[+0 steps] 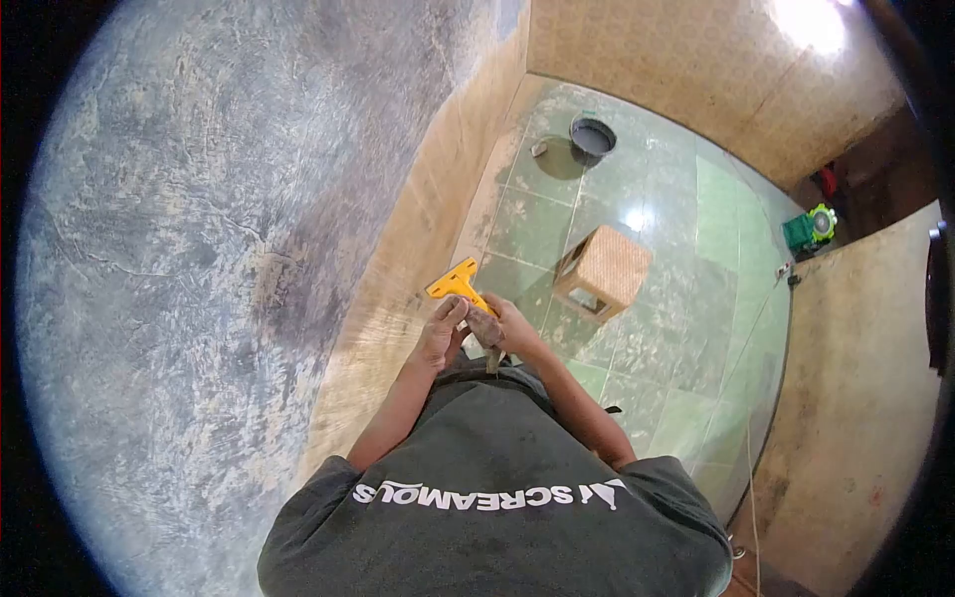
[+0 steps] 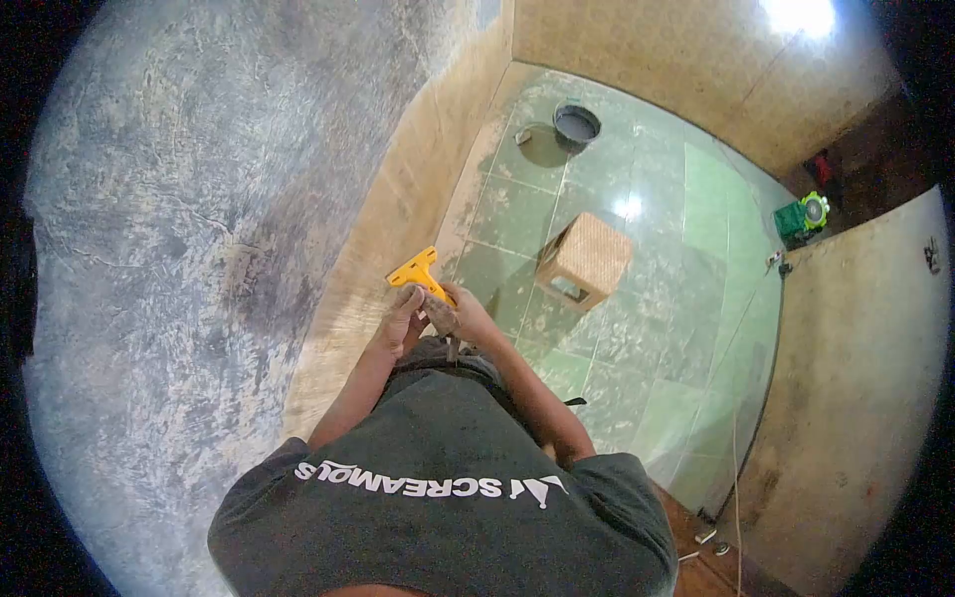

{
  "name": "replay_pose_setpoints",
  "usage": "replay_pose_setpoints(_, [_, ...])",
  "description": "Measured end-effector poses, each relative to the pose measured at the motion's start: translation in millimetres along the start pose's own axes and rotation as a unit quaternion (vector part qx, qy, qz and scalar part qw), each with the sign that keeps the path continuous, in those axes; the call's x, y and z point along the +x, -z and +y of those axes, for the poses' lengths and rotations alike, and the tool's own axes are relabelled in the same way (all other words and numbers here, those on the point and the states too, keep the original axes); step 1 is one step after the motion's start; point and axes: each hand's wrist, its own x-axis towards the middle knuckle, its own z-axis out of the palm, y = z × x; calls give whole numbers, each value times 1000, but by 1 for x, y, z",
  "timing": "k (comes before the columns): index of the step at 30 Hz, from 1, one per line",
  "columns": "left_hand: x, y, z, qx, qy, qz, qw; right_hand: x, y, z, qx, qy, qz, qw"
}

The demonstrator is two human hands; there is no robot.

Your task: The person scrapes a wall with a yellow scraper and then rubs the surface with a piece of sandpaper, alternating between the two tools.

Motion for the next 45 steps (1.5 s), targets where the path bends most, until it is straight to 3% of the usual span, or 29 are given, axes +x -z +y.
replay_pose_setpoints(5, [17,-12,-3,-14,1,0,1000,6,14,-5,-101,80,35,991])
replay_pose_setpoints(10, [50,-18,10,-25,57,44,997,19,40,-7,-109,30,95,989])
replay_pose_setpoints(12, [68,-18,24,-19,54,63,996,42,60,7,-60,-103,186,975])
replay_pose_setpoints(16, [136,26,29,12,43,113,993,89,100,22,26,-101,245,964])
replay_pose_setpoints(19, [166,8,60,-17,48,96,994,122,123,-9,110,-108,217,964])
replay_pose_setpoints(21, [197,0,75,-30,43,105,993,152,143,-19,63,-100,209,971])
replay_pose_setpoints(26, [261,-9,105,-24,6,128,992,226,172,-57,98,-112,190,970])
replay_pose_setpoints(30, [294,-12,126,-26,-9,176,984,299,188,-42,69,-96,102,988])
replay_pose_setpoints(33, [302,-9,134,-60,-74,234,968,351,167,-46,59,-136,10,989])
replay_pose_setpoints(35, [295,-7,136,-128,-161,264,942,380,155,-48,21,-147,-67,987])
replay_pose_setpoints(39, [298,-18,132,-235,-223,360,875,425,150,-50,-27,-167,-227,959])
replay_pose_setpoints(41, [308,-11,114,-239,-316,402,825,438,157,-65,-63,-173,-319,930])
replay_pose_setpoints(42, [324,-32,112,-299,-364,451,758,469,176,-71,-156,-143,-385,898])
replay_pose_setpoints(45, [343,-27,85,-376,-411,522,645,493,187,-73,-245,-92,-480,837])
